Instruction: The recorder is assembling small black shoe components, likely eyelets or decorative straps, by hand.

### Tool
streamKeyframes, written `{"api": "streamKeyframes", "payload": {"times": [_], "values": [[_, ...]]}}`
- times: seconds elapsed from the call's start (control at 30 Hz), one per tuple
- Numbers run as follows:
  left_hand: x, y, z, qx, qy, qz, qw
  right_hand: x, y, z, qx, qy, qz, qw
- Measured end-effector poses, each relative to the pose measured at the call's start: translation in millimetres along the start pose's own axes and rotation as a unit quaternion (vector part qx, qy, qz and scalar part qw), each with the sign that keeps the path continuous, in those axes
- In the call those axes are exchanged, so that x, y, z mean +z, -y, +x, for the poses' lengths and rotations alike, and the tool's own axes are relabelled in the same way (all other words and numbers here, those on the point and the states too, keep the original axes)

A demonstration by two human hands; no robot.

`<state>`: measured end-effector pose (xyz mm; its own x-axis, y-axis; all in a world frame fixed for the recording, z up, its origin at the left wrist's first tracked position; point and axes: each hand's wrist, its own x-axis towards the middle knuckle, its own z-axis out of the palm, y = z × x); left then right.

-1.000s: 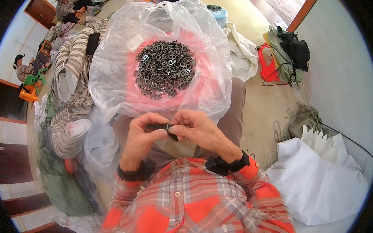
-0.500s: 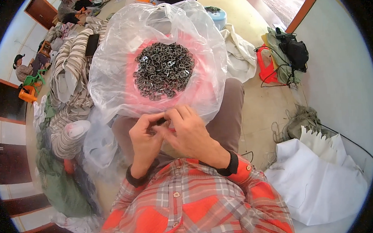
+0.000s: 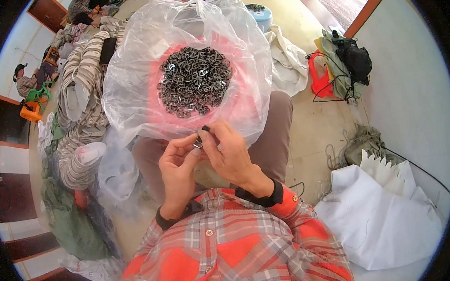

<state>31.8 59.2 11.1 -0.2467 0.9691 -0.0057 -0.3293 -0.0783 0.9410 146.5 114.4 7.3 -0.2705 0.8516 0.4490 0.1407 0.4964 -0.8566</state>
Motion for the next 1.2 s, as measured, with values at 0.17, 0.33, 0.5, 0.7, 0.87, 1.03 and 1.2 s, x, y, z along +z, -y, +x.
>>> {"api": "streamKeyframes", "payload": {"times": [0.17,0.33,0.5,0.7,0.87,1.03,1.2], "values": [[0.8,-1.9,-1.1,-0.049,-0.016,-0.086,0.995,-1.2,1.7,-0.4,-0.009,-0.002,-0.015,1.0],[-0.6,0.7,1.4,-0.064,-0.032,-0.073,0.995,-0.1,-0.3,-3.2,-0.073,0.008,-0.058,0.996],[-8.6,5.8,3.3,-0.086,-0.022,-0.08,0.993,2.5,4.8,-0.9,-0.157,0.025,-0.077,0.984],[-3.9,-2.2,2.5,-0.069,0.009,-0.016,0.997,-5.2,0.5,-0.3,-0.09,0.065,-0.046,0.993],[-15.5,-3.3,12.3,-0.117,0.075,-0.027,0.99,-7.8,3.7,2.8,-0.064,0.095,-0.049,0.992],[-25.5,-10.5,25.6,-0.205,0.153,-0.092,0.962,-7.0,1.2,3.8,-0.102,0.083,-0.096,0.987],[-34.1,-8.1,33.4,-0.256,0.214,-0.158,0.93,-4.9,4.0,1.9,-0.054,0.06,-0.058,0.995]]}}
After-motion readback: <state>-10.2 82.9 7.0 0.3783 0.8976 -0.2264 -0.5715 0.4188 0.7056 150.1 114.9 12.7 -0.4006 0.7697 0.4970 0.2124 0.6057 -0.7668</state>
